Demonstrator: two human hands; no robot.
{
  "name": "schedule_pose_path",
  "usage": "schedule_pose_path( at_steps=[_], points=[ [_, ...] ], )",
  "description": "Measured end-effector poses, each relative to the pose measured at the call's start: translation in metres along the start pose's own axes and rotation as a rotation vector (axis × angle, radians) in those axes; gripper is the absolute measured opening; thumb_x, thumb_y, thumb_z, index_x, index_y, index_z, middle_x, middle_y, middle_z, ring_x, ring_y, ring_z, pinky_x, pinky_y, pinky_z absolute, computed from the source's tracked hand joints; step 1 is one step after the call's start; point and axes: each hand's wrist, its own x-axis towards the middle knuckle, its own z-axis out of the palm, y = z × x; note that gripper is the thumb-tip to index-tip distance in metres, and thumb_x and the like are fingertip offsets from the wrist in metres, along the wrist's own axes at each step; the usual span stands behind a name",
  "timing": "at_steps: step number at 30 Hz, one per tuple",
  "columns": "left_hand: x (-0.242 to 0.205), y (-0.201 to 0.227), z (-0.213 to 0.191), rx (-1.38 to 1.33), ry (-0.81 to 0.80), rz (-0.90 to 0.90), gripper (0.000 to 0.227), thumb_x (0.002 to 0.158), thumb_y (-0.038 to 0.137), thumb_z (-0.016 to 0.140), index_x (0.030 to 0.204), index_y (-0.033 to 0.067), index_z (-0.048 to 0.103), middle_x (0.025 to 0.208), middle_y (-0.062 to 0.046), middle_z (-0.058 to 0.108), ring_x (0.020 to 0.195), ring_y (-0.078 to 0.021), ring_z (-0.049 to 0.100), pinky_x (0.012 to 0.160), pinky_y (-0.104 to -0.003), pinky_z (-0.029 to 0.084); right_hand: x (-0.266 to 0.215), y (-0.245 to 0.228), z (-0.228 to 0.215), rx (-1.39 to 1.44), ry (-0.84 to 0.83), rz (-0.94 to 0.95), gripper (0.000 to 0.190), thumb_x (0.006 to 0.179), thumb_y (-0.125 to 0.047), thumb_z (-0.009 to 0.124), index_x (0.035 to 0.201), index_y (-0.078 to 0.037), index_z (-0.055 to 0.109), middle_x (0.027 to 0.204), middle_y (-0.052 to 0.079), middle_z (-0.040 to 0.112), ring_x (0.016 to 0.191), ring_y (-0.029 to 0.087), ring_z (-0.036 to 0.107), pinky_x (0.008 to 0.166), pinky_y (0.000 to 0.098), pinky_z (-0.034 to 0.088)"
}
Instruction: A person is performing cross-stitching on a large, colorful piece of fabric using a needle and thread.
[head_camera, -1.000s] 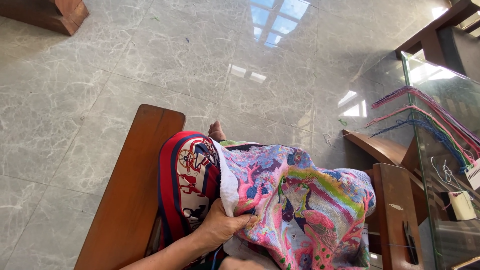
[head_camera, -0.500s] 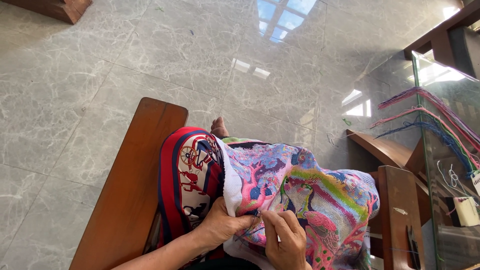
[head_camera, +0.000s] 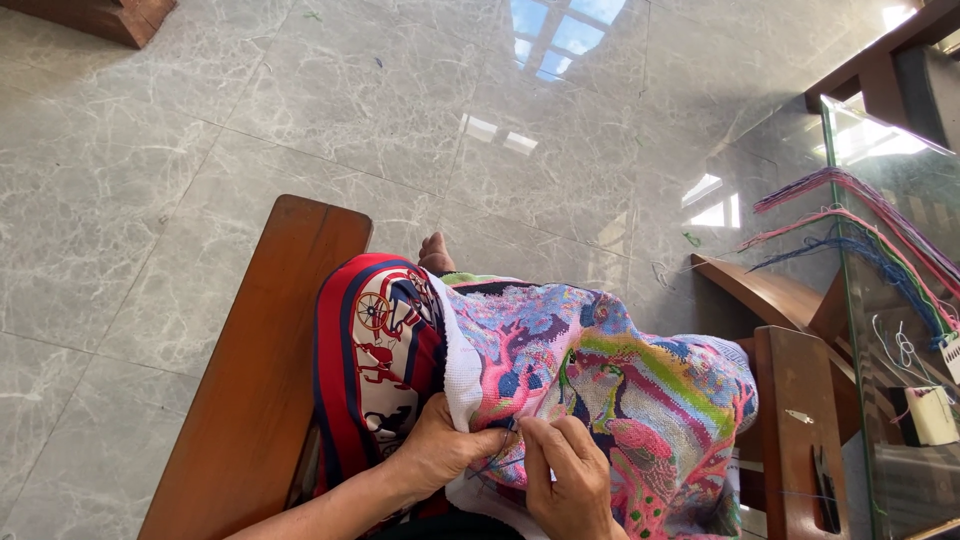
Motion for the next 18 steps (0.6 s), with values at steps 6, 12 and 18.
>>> schedule_pose_path(
  at_steps=[6, 12, 18],
  points=[
    [-0.001, 0.001, 0.001, 0.050, 0.010, 0.040, 0.023, 0.075, 0.003, 0.088, 0.098, 0.0066, 0.086, 0.091, 0.000, 0.081, 0.084, -0.0098, 0.068, 0.074, -0.031, 0.060, 0.012, -0.005, -0.007, -0.046, -0.038, -0.053, 0.011, 0.093, 0.001, 0.063, 0.103, 0.000, 0.068, 0.077, 0.009, 0.058, 0.064, 0.023, 0.053, 0.062, 0.0341, 0.050],
    [-0.001, -0.006, -0.003, 0.144, 0.007, 0.076, 0.011, 0.077, 0.004, 0.085, 0.073, 0.0106, 0.077, 0.073, 0.010, 0.059, 0.073, -0.0061, 0.051, 0.062, -0.028, 0.048, 0.020, -0.008, -0.015, -0.117, -0.151, -0.077, 0.014, 0.098, -0.001, 0.054, 0.105, -0.002, 0.066, 0.076, 0.008, 0.045, 0.066, 0.027, 0.049, 0.064, 0.0376, 0.047],
    [-0.002, -0.008, -0.005, 0.226, 0.019, 0.088, 0.021, 0.075, 0.007, 0.084, 0.065, 0.0136, 0.067, 0.071, 0.010, 0.052, 0.070, -0.0055, 0.046, 0.058, -0.028, 0.043, 0.025, -0.006, -0.016, -0.125, -0.216, -0.085, 0.017, 0.101, -0.003, 0.046, 0.096, -0.003, 0.062, 0.076, 0.007, 0.040, 0.062, 0.026, 0.042, 0.059, 0.0385, 0.040]
  ],
)
